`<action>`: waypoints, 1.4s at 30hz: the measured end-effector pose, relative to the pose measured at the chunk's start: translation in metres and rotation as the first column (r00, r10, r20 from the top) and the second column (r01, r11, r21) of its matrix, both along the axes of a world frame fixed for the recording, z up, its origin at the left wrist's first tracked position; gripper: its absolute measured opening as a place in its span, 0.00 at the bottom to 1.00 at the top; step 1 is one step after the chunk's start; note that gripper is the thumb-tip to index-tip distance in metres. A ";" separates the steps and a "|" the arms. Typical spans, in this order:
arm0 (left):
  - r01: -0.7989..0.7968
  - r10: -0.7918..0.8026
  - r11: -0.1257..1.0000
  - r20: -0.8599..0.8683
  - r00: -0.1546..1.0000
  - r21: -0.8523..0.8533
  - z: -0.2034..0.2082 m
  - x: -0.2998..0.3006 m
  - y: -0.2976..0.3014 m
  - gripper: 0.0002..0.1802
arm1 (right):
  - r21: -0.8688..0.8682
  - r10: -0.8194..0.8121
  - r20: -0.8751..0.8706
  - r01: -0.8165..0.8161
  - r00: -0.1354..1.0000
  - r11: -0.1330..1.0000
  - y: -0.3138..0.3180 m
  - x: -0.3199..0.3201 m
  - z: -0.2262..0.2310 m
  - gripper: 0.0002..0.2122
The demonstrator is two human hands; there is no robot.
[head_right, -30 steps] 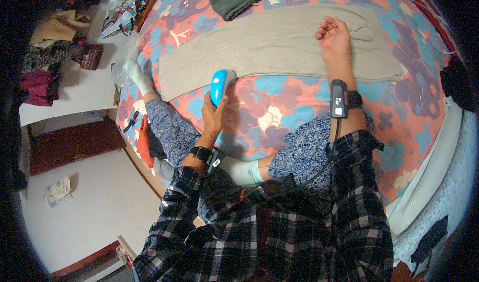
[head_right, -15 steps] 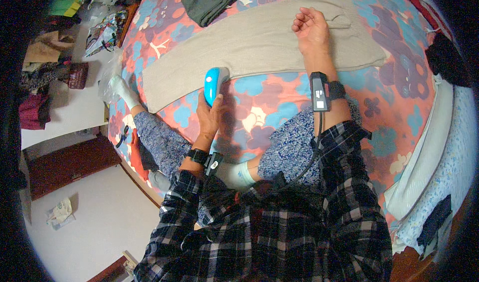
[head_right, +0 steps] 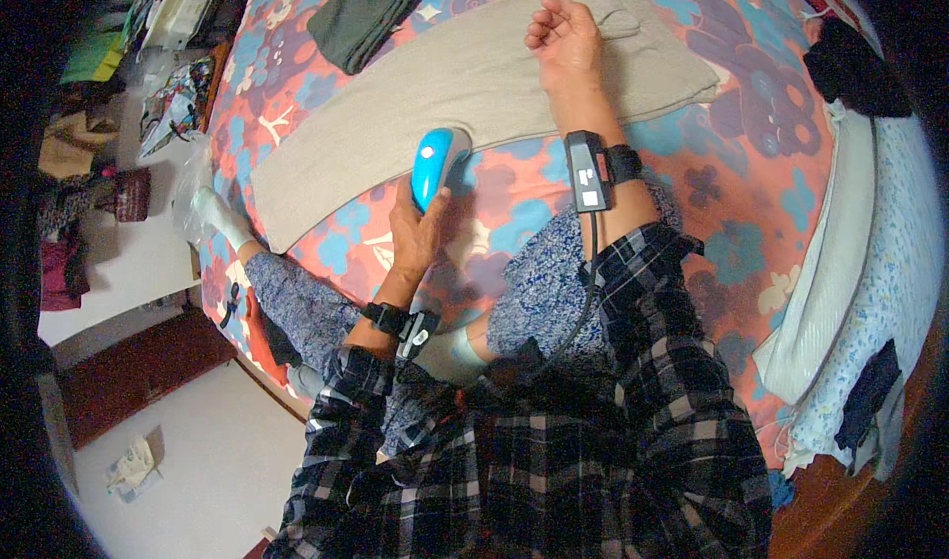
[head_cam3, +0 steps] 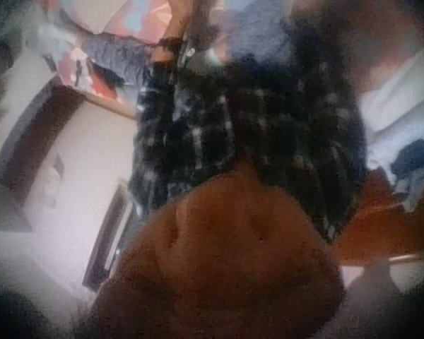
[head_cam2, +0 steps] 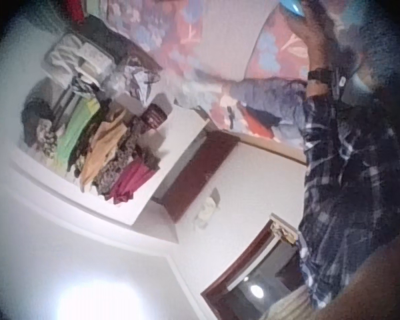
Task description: The person folds a pair of light-colored pants on the bed, then retrieves a handheld steamer from a nearby cabinet and uses it to steam the folded pants. The person remains lying on the bed throughout the task.
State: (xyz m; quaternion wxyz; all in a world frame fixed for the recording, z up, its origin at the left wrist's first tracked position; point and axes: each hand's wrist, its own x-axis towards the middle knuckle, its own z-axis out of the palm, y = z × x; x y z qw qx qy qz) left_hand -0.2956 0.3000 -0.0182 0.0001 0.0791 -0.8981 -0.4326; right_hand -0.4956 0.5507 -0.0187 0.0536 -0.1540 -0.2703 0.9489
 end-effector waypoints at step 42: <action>0.386 -0.385 0.901 -0.044 0.922 0.199 -0.022 -0.057 0.123 0.33 | 0.598 0.011 -0.426 0.273 0.904 0.754 -0.016 0.022 0.043 0.10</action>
